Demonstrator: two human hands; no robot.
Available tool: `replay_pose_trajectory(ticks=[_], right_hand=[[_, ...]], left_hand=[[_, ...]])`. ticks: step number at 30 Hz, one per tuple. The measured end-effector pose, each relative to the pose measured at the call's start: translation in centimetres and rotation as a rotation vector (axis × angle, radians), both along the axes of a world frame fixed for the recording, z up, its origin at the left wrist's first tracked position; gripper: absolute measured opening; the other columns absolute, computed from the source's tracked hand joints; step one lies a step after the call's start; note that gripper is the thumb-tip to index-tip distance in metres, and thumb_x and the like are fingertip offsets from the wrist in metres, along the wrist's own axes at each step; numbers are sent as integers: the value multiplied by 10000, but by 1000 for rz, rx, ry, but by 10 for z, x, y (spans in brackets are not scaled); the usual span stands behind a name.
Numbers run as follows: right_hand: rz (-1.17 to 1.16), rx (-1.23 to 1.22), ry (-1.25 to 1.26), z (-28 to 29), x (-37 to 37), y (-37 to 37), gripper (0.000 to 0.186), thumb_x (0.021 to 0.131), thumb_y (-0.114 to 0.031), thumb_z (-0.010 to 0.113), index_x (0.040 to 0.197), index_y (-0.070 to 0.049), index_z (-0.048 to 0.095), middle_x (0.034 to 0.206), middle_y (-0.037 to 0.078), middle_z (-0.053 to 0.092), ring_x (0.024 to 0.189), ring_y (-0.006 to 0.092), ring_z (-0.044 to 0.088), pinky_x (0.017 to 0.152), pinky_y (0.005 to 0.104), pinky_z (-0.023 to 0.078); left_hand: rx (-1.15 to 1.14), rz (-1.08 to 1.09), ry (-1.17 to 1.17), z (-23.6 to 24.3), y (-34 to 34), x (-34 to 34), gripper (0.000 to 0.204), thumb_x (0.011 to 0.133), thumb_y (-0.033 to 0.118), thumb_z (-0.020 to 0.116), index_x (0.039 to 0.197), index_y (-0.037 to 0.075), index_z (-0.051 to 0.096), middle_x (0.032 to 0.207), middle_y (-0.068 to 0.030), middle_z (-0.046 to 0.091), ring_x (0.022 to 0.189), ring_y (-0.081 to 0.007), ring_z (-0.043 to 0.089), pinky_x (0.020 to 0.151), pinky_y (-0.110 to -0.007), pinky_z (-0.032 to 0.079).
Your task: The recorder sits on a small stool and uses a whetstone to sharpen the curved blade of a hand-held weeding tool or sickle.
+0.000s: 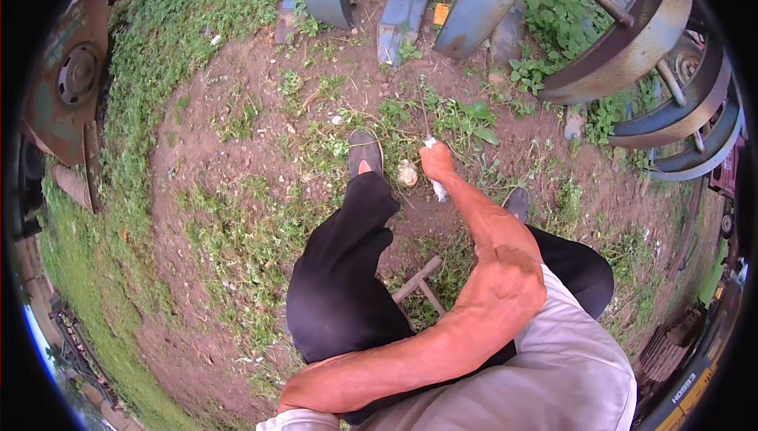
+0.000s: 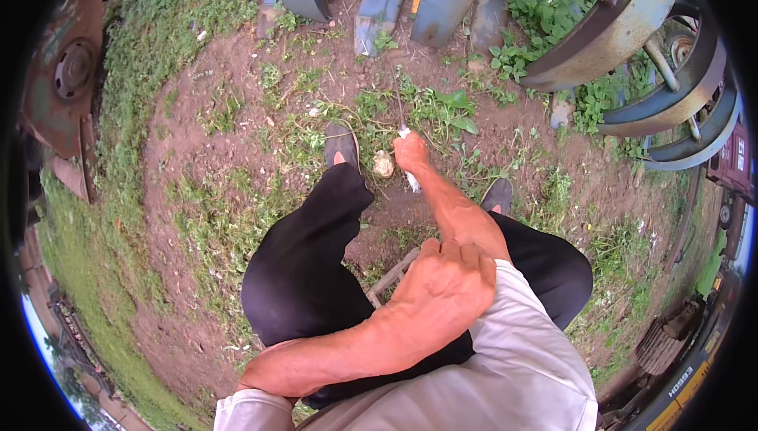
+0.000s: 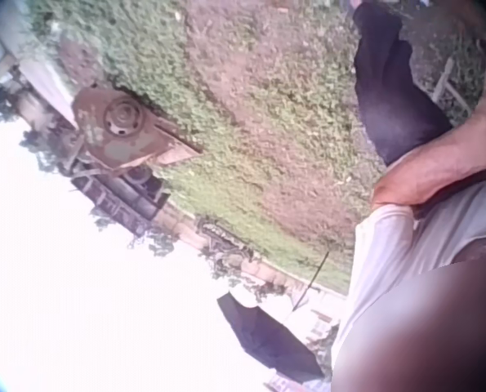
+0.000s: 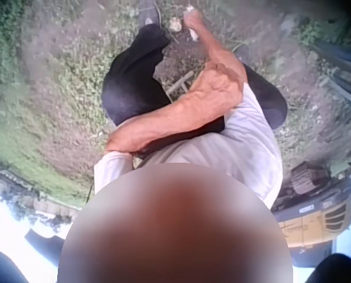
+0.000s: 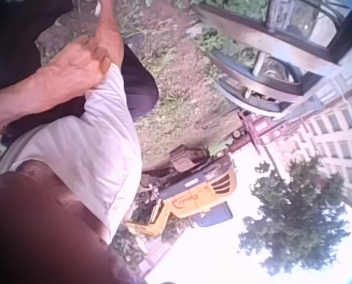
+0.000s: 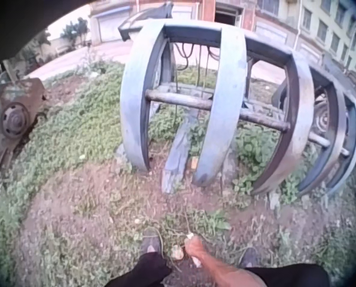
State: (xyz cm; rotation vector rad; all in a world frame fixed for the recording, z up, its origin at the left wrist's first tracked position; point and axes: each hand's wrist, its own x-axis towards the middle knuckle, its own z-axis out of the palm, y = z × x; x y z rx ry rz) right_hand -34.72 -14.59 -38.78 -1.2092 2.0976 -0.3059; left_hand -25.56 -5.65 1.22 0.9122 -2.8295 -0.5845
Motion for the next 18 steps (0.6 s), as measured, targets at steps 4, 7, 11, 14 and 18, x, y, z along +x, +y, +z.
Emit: replay_pose_trajectory(ticks=[4, 7, 11, 14, 18], right_hand=[[54, 14, 5, -10, -17, 44, 456, 849, -362, 563, 936, 80, 635, 924, 322, 649, 935, 468, 636, 831, 501, 508], [31, 5, 20, -2, -10, 53, 451, 846, -358, 569, 902, 83, 643, 908, 326, 648, 931, 472, 636, 825, 505, 508], [22, 21, -16, 11, -5, 40, 458, 849, -372, 572, 854, 78, 656, 916, 339, 641, 941, 476, 631, 832, 506, 505], [23, -10, -1, 8, -17, 44, 454, 856, -374, 573, 830, 72, 655, 835, 297, 664, 857, 431, 670, 778, 491, 522], [-33, 279, -293, 17, 17, 95, 440, 861, -393, 585, 835, 37, 676, 813, 280, 671, 843, 402, 683, 726, 471, 530]], left_hand=[[76, -12, 50, 2, 3, 0, 89, 641, 87, 650, 713, 45, 620, 656, -68, 582, 645, -182, 606, 554, -310, 436], [139, -14, 70, -6, 9, 2, 86, 635, 74, 654, 711, 43, 630, 651, -73, 590, 640, -191, 613, 551, -319, 442], [255, -36, 63, -14, 7, 5, 64, 629, 51, 669, 692, 46, 664, 637, -98, 617, 634, -215, 639, 564, -330, 462], [166, 2, 70, -15, 8, 2, 55, 630, 40, 679, 683, 53, 684, 626, -108, 632, 643, -224, 657, 579, -337, 476], [324, 32, 90, -17, 8, 19, 38, 643, 39, 684, 678, 52, 683, 635, -111, 647, 656, -233, 670, 587, -356, 487]])
